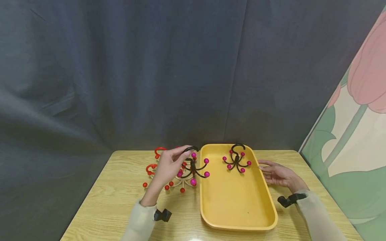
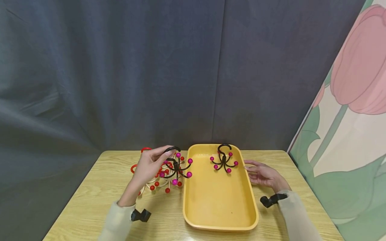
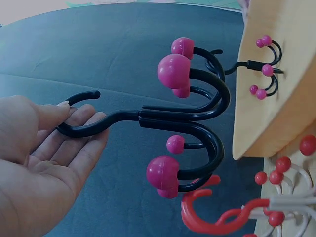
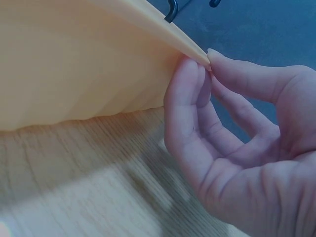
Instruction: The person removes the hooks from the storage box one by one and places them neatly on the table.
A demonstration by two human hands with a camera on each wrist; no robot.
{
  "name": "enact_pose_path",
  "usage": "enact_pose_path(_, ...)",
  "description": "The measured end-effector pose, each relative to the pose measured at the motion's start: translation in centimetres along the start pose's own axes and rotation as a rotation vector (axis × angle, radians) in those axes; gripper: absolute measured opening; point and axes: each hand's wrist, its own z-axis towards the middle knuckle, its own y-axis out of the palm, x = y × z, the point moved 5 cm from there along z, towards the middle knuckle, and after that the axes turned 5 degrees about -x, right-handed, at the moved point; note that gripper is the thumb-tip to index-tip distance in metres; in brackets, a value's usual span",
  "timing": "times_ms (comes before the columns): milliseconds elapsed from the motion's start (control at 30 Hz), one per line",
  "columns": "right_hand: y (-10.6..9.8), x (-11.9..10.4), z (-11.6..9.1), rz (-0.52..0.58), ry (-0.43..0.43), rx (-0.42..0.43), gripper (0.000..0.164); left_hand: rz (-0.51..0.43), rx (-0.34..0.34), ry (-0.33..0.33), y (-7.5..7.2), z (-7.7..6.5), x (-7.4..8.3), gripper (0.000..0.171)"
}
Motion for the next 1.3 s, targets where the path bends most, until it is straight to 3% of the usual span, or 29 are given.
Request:
enact_pose_path(333,0.0,0.0,0.0,-0.017,0.009,0.041,0.031,0.009,0.001,-0.105,-0.7,-2.3,-1.1,0.032)
enact_pose_path(567,0.0,0.0,-0.1,-0.007,0.003,0.031,0.031,-0.027,-0.019,-0.1,-0.8,-3.5,-1.9,0.028)
enact_pose_path(867,0.1,0.0,-0.1,0.011,0.009,0.027,0.031,-0.022,-0.059,-0.177,-0.9,-5.1,-3.6,0.033)
enact_pose_path(1167,0.2,0.1,-0.1,0.019,0.014,-0.001,0.034,-0.002,-0.097,-0.12,-0.5,-6.1,-5.0,0.028)
enact_pose_path(1300,0.1,0.1,-0.1,0.027,0.012,0.005,0.034,0.0,-0.11,-0.137,-0.3,-6.3,-5.5,0.027)
